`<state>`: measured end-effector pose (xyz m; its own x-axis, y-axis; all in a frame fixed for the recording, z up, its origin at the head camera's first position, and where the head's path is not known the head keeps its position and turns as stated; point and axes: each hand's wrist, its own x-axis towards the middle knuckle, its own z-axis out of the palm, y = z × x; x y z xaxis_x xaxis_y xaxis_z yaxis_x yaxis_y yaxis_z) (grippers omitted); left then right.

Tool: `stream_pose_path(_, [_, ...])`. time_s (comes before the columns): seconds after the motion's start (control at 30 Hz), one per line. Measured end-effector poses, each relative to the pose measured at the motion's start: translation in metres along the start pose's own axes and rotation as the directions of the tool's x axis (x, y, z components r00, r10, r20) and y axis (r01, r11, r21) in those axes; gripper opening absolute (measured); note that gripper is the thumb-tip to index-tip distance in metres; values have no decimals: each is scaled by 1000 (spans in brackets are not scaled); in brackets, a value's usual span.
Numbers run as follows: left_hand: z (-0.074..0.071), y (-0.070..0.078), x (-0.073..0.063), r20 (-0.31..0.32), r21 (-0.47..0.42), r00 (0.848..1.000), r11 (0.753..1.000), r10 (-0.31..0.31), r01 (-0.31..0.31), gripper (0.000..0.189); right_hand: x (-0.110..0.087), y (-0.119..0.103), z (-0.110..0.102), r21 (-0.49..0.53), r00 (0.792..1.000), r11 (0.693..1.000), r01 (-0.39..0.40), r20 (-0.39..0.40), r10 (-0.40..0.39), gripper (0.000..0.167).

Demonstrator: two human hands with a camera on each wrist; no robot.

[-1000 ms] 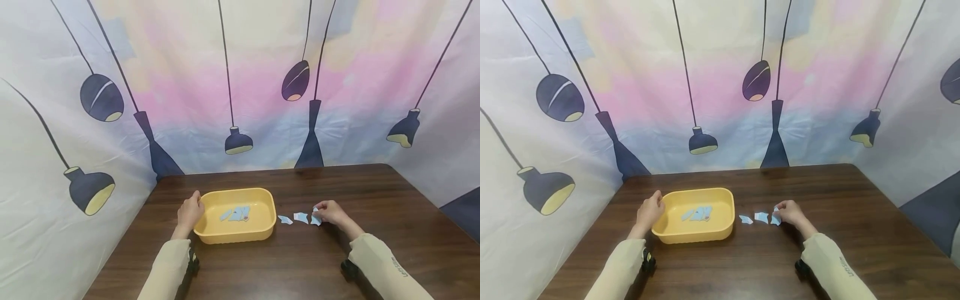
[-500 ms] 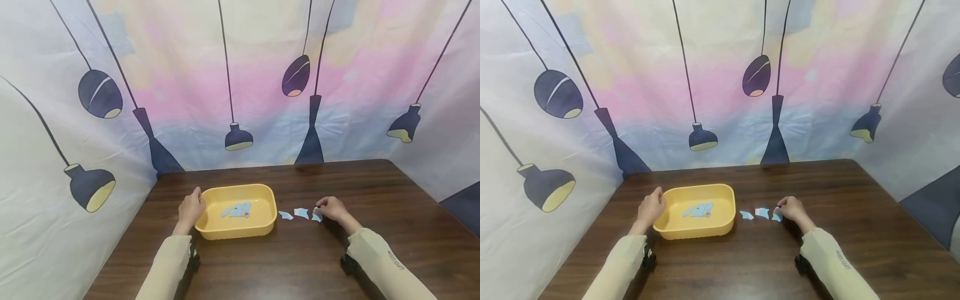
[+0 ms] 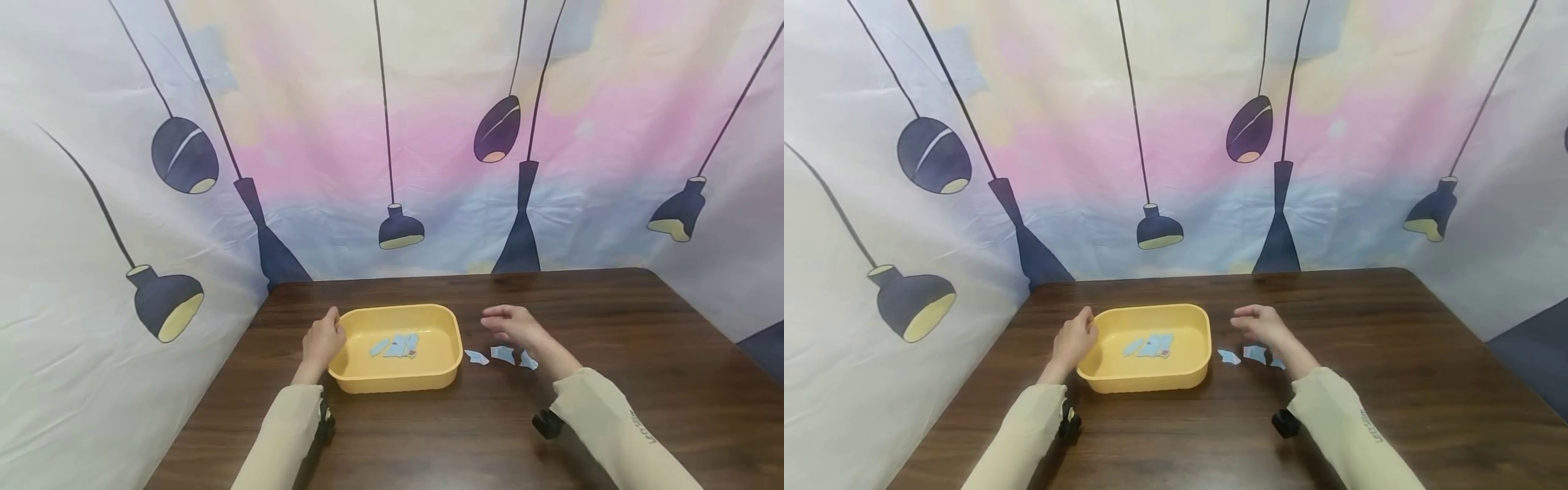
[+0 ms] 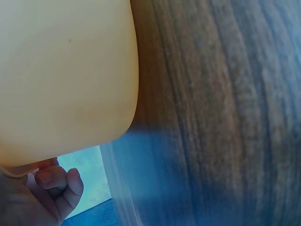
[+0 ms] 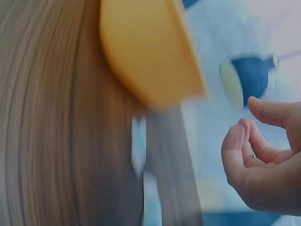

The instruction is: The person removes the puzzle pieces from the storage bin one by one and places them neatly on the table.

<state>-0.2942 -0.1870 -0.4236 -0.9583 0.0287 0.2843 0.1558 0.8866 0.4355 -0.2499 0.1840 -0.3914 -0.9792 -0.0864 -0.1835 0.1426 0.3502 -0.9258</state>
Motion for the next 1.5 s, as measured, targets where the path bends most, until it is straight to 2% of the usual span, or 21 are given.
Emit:
stream_pose_path(0.13, [1,1,-1,3,-2,1000,1000,-3,3,12,4,-21,34,43,997,998,56,47,-58,46])
stream_pose_path(0.3, [-1,2,-2,3,20,1000,1000,2,-2,8,11,-35,75,-15,984,987,162,73,-160,41])
stream_pose_path(0.5, [-1,4,-4,-17,17,1000,1000,11,-10,10,27,-33,104,-78,983,984,159,104,-150,40])
stream_pose_path(0.73, [4,6,-4,-39,-13,999,1000,-10,10,9,44,-18,116,-143,991,982,119,75,-109,42])
stream_pose_path(0.9, [2,4,-3,-57,-35,998,999,-31,29,7,53,-12,121,-199,991,974,111,99,-93,50])
stream_pose_path(1.17, [4,-1,-2,-67,-148,993,986,-94,83,6,53,-13,124,-377,979,906,193,138,-150,57])
stream_pose_path(1.3, [4,-2,-2,-50,-167,993,981,-108,98,10,52,-14,124,-399,980,898,185,138,-141,60])
stream_pose_path(1.5, [4,-1,-4,14,-223,989,963,-150,149,17,51,-15,125,-400,987,904,148,122,-107,62])
